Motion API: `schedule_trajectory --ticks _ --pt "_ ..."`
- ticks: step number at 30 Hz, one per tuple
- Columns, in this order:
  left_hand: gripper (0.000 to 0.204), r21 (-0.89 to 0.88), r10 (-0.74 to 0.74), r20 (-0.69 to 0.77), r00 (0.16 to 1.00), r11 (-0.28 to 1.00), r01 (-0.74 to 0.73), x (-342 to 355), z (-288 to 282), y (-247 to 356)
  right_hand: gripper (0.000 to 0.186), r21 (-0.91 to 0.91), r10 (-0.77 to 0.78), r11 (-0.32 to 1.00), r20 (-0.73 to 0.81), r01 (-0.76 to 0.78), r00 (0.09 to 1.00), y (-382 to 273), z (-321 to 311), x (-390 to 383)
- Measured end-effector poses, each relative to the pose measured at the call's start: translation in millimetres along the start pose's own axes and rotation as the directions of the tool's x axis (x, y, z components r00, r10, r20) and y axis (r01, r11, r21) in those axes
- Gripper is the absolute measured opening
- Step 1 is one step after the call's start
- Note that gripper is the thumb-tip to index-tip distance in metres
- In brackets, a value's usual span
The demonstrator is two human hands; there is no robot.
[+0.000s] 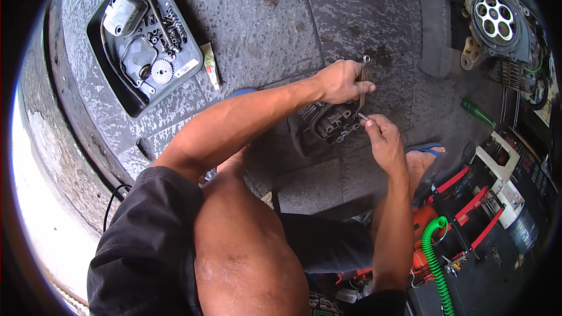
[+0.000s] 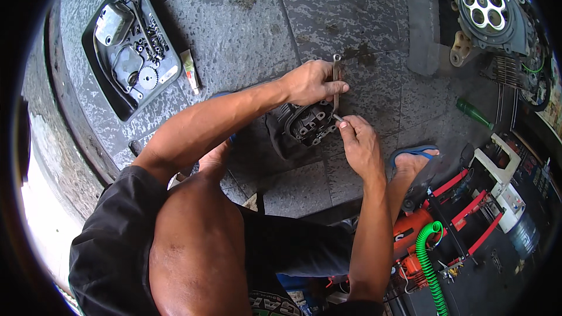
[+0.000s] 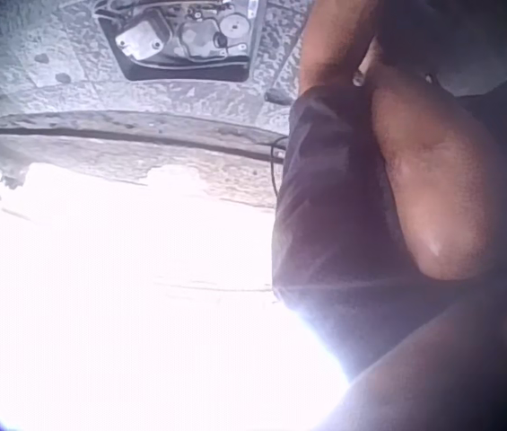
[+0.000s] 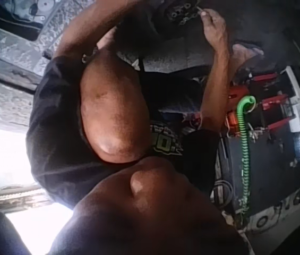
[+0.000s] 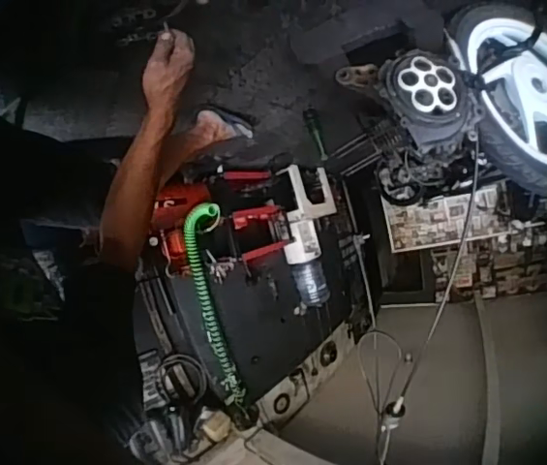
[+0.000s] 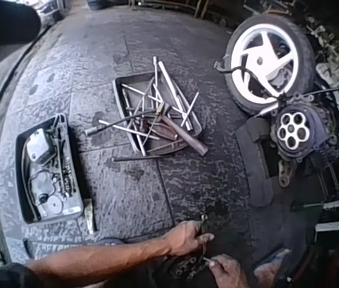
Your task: Replacing or repairing components on a motorcycle cylinder head.
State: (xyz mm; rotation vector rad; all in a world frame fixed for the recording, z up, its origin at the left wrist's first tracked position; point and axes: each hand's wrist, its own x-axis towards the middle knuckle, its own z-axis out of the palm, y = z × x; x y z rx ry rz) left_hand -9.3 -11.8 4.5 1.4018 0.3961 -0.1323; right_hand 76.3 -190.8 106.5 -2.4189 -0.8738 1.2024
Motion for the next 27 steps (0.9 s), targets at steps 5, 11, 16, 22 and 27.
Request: schedule_trajectory --ticks 5,11,16,22,27 --pt "0.035 0.054 0.022 -0.029 0.999 0.998 -0.021 1.1 1.0 -3.0 0.024 -0.157 -0.075 0.984 0.026 0.079 0.997 -7.3 -3.8 4.7" --pt "0.036 0.07 0.014 -0.071 0.997 0.997 -0.01 1.8 4.3 -2.3 0.016 -0.436 -0.279 0.854 0.072 0.282 0.957 -8.9 -14.1 9.3" --pt "0.036 0.093 0.038 -0.065 0.997 0.995 -0.031 0.9 3.2 -0.4 0.011 -0.593 -0.358 0.701 0.189 0.397 0.914 -18.4 -21.0 14.0" --pt "0.038 0.111 0.025 -0.056 0.998 0.994 -0.019 2.4 3.1 -2.1 0.008 -0.636 -0.443 0.581 0.276 0.508 0.853 -25.6 -27.4 21.5" --pt "0.038 0.119 0.03 -0.05 0.998 0.993 -0.024 3.0 3.9 -1.9 0.007 -0.632 -0.442 0.519 0.378 0.576 0.813 -27.0 -35.4 31.5"
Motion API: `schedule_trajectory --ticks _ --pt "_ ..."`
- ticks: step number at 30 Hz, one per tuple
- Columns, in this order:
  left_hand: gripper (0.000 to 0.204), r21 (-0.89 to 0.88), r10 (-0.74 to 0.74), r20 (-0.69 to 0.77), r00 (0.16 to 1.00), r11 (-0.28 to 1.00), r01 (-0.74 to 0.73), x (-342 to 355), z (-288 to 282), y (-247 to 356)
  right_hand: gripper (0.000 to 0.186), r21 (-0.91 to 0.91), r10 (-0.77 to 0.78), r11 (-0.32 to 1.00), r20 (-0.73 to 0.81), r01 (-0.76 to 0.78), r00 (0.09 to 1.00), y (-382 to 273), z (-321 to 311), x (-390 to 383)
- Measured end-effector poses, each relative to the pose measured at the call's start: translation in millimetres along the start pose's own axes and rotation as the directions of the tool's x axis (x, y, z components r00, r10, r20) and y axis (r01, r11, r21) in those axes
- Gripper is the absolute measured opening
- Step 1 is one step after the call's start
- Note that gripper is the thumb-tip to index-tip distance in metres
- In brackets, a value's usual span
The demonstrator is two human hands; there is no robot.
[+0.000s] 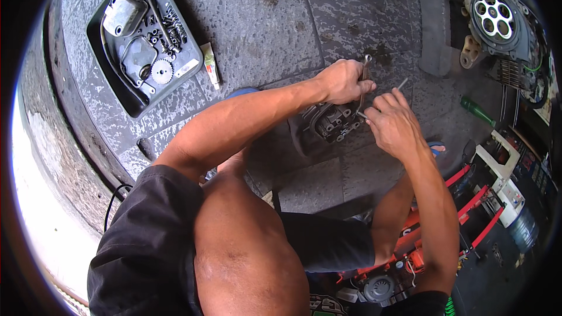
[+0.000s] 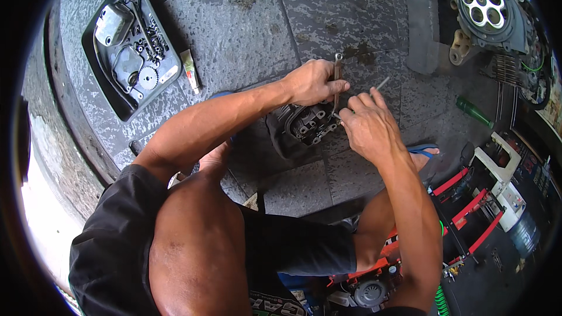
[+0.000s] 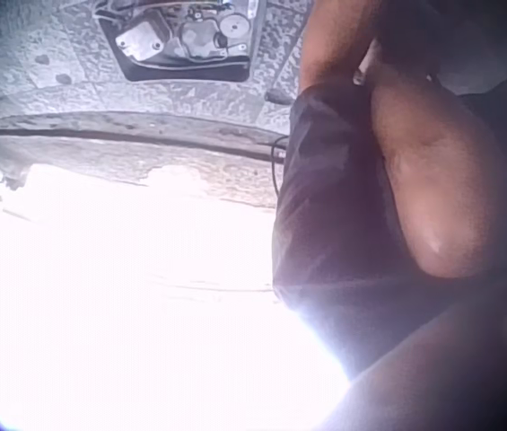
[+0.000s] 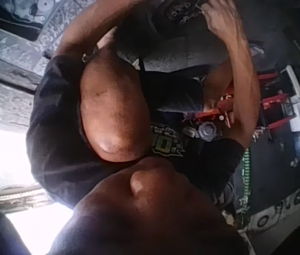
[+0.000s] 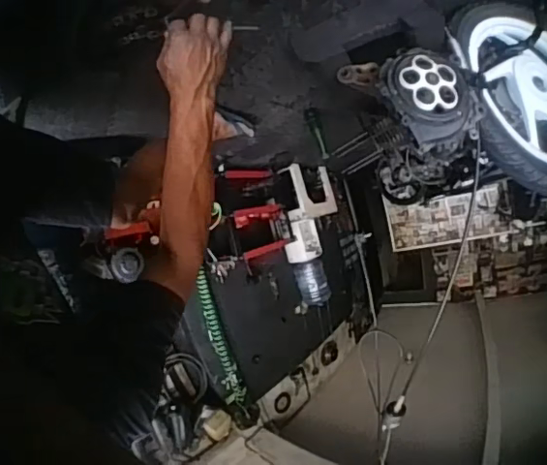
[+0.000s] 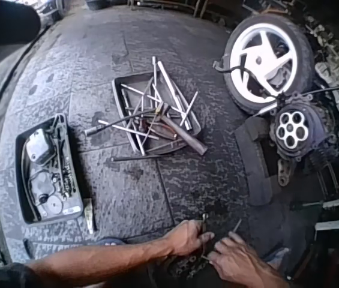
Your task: Replacing or repairing components on a motorcycle cylinder head.
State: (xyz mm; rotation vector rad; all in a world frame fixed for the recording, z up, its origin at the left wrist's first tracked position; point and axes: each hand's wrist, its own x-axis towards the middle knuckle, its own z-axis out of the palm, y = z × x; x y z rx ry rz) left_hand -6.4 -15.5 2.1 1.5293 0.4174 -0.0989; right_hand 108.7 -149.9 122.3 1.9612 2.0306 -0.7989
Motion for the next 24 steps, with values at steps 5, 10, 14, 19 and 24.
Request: schedule_trajectory --ticks 5,10,14,19,24 --pt "0.036 -0.001 0.004 -0.023 1.0 1.0 -0.004 0.1 2.6 1.4 0.006 0.068 0.008 0.998 -0.037 -0.006 0.999 0.6 10.7 -8.2" --pt "0.036 0.013 0.0 -0.033 0.999 1.0 0.001 -1.5 3.4 -1.0 0.018 0.387 0.37 0.844 0.079 -0.371 0.926 -13.8 20.4 -10.5" --pt "0.038 -0.008 -0.004 -0.04 0.999 1.0 0.004 1.6 5.6 3.0 0.029 0.769 0.634 -0.166 0.562 -0.617 0.531 -33.1 35.0 -8.8" --pt "0.04 -0.026 -0.031 -0.053 0.998 0.999 0.029 -1.5 1.9 3.3 0.029 0.668 0.548 -0.733 0.692 -0.129 0.47 -59.6 46.4 2.5" --pt "0.038 -0.002 -0.022 -0.048 0.999 1.0 0.022 -5.0 0.6 4.7 0.03 0.765 0.662 -0.638 0.605 -0.092 0.444 -66.8 52.9 -13.2"
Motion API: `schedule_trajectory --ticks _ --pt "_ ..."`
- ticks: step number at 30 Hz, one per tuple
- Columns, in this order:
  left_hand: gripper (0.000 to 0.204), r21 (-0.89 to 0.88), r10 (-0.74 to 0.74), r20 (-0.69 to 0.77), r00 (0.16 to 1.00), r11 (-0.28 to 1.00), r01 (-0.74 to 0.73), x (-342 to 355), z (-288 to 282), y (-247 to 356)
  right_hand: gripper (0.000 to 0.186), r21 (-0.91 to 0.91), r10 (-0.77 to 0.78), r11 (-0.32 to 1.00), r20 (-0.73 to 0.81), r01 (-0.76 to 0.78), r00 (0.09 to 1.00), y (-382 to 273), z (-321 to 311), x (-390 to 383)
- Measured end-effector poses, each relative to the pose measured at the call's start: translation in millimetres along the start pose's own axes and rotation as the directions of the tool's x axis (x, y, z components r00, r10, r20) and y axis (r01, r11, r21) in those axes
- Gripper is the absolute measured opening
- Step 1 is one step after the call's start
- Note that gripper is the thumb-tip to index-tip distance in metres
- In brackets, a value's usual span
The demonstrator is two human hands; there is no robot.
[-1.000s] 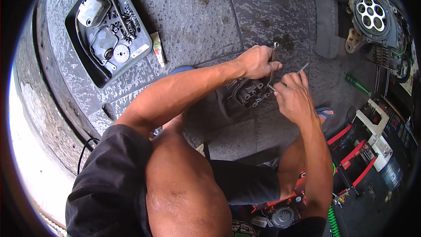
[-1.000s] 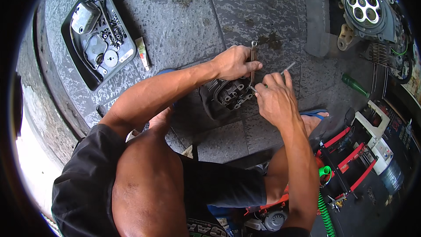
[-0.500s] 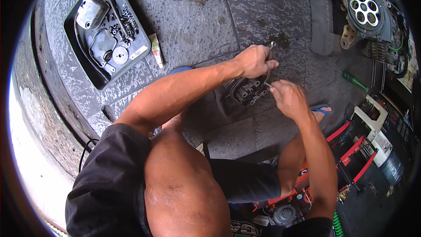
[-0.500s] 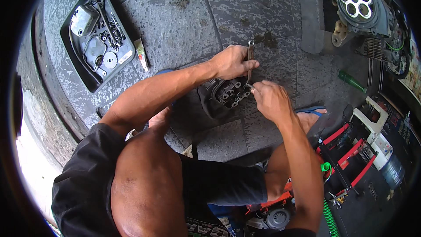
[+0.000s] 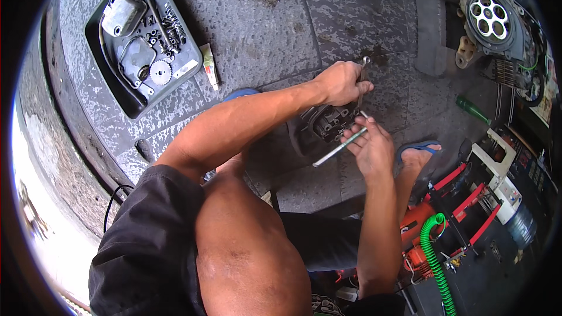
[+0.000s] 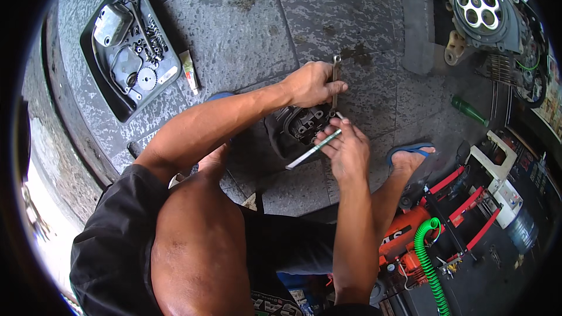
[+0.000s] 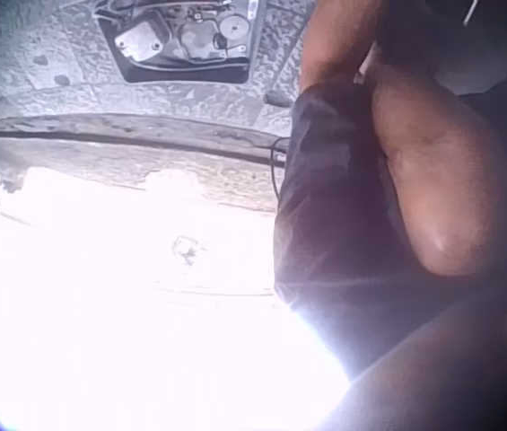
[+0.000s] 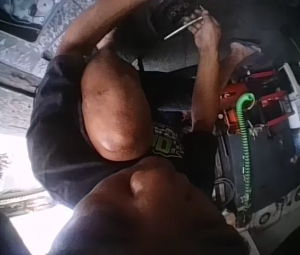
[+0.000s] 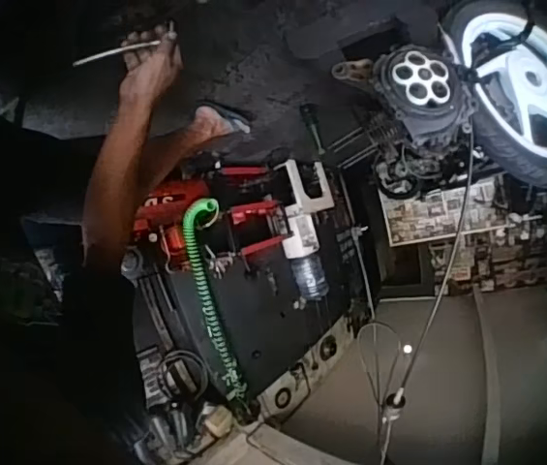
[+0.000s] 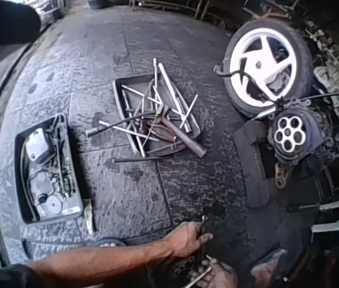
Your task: Replacing or repairing components on a motorcycle cylinder head.
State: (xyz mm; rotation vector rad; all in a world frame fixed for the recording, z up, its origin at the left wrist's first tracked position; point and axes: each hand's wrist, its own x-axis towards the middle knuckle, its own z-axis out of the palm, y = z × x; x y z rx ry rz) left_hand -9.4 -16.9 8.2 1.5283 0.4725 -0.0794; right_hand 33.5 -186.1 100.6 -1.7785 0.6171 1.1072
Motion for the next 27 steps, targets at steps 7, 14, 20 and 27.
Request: schedule_trajectory --ticks 7,14,20,27 --pt "0.038 0.017 0.007 0.0 1.0 1.0 -0.007 2.3 2.5 -1.7 0.024 -0.818 -0.461 0.169 0.427 0.549 0.778 -24.4 -25.4 11.2" --pt "0.038 0.009 0.004 0.007 1.0 1.0 -0.004 5.0 2.7 -3.9 0.018 -0.75 -0.367 -0.071 0.633 0.658 0.682 -43.9 -24.8 19.4" --pt "0.038 -0.003 0.011 0.007 1.0 1.0 -0.011 5.0 3.2 -3.6 0.013 -0.649 -0.303 -0.451 0.757 0.613 0.579 -55.2 -17.0 14.2" --pt "0.036 0.026 0.024 -0.004 1.0 0.999 -0.024 5.9 2.6 -0.7 0.011 -0.427 -0.165 -0.638 0.889 0.641 0.427 -72.1 -6.8 14.0"
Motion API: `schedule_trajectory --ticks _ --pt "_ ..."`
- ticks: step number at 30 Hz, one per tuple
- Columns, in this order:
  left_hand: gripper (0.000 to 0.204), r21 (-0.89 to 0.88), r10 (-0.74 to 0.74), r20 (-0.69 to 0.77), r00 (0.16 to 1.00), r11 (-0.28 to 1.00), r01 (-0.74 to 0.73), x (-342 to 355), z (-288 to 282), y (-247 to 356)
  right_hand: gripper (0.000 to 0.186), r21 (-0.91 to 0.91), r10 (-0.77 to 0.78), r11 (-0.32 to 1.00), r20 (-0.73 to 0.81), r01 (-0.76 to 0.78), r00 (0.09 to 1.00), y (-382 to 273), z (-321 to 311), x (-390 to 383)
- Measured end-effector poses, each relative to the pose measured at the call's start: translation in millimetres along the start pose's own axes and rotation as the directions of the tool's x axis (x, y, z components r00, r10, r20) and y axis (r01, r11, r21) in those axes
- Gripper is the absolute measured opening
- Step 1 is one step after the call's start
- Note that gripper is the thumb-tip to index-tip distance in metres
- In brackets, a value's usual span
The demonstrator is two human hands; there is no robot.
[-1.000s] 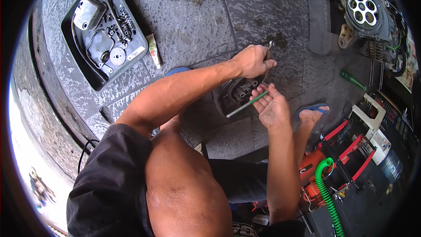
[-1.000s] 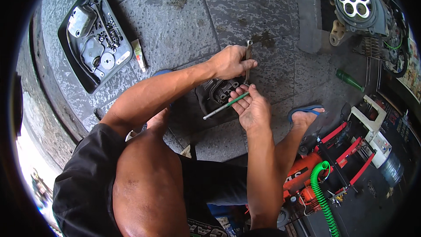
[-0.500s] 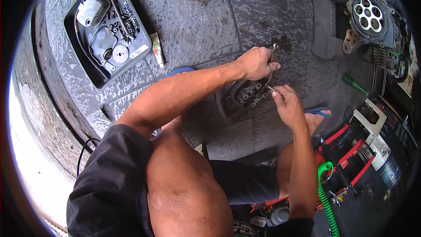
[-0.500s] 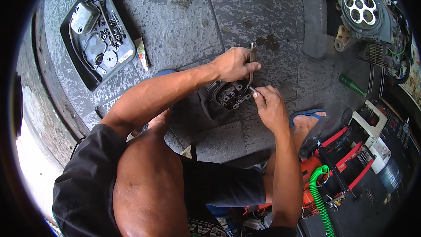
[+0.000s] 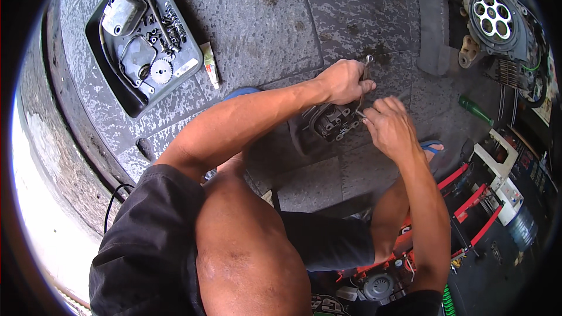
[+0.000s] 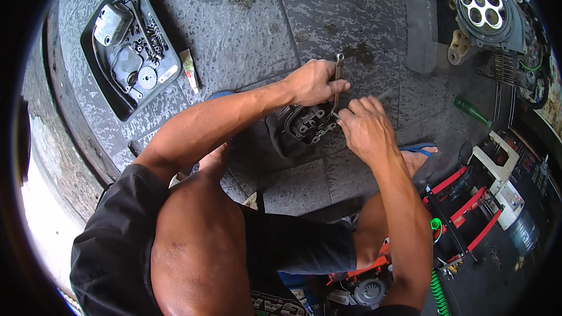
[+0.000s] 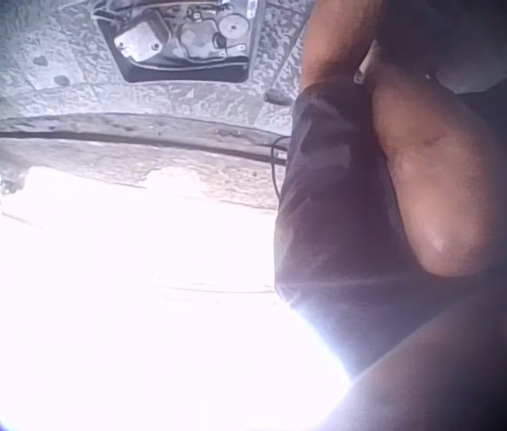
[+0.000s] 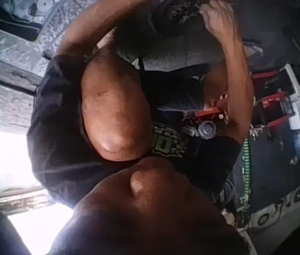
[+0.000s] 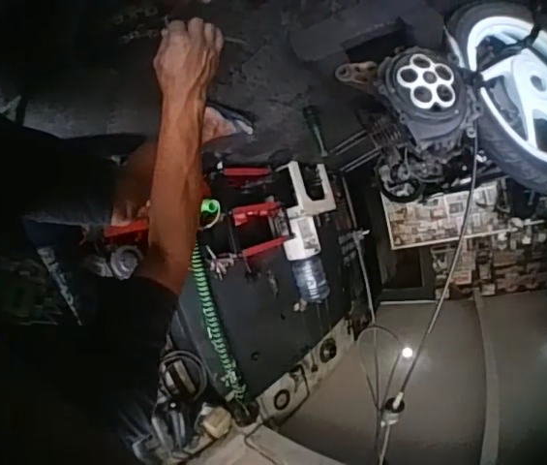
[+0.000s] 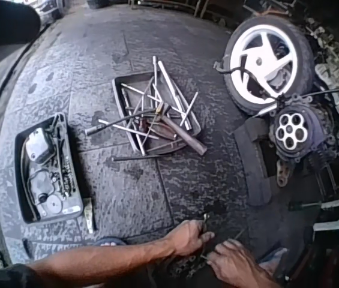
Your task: Replacing or repairing components on a motorcycle cylinder head.
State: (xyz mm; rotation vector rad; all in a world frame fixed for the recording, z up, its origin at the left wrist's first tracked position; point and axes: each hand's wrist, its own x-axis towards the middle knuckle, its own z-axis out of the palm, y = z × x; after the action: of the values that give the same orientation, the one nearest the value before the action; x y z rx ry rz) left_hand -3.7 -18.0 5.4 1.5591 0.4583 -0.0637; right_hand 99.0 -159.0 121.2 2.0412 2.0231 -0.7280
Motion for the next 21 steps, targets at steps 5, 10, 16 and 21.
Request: schedule_trajectory --ticks 5,10,16,21 --pt "0.035 -0.026 0.001 0.008 1.0 1.0 -0.001 0.7 1.5 0.5 0.023 0.648 0.618 0.42 0.309 -0.636 0.723 -26.1 29.1 -1.1" --pt "0.035 -0.013 -0.02 -0.006 1.0 1.0 0.02 -1.8 0.5 -0.8 0.031 0.73 0.564 -0.608 0.674 -0.313 0.477 -47.3 36.0 -3.6" --pt "0.041 -0.03 0.042 -0.008 0.999 0.999 -0.042 -5.5 0.3 4.8 0.02 0.897 0.739 -0.151 0.382 -0.416 0.555 -36.3 46.6 -14.5" --pt "0.05 -0.131 -0.007 -0.246 0.969 0.991 -0.026 -2.7 -7.9 7.4 0.02 0.822 0.696 0.228 0.237 -0.522 0.678 -26.5 57.1 -17.0"
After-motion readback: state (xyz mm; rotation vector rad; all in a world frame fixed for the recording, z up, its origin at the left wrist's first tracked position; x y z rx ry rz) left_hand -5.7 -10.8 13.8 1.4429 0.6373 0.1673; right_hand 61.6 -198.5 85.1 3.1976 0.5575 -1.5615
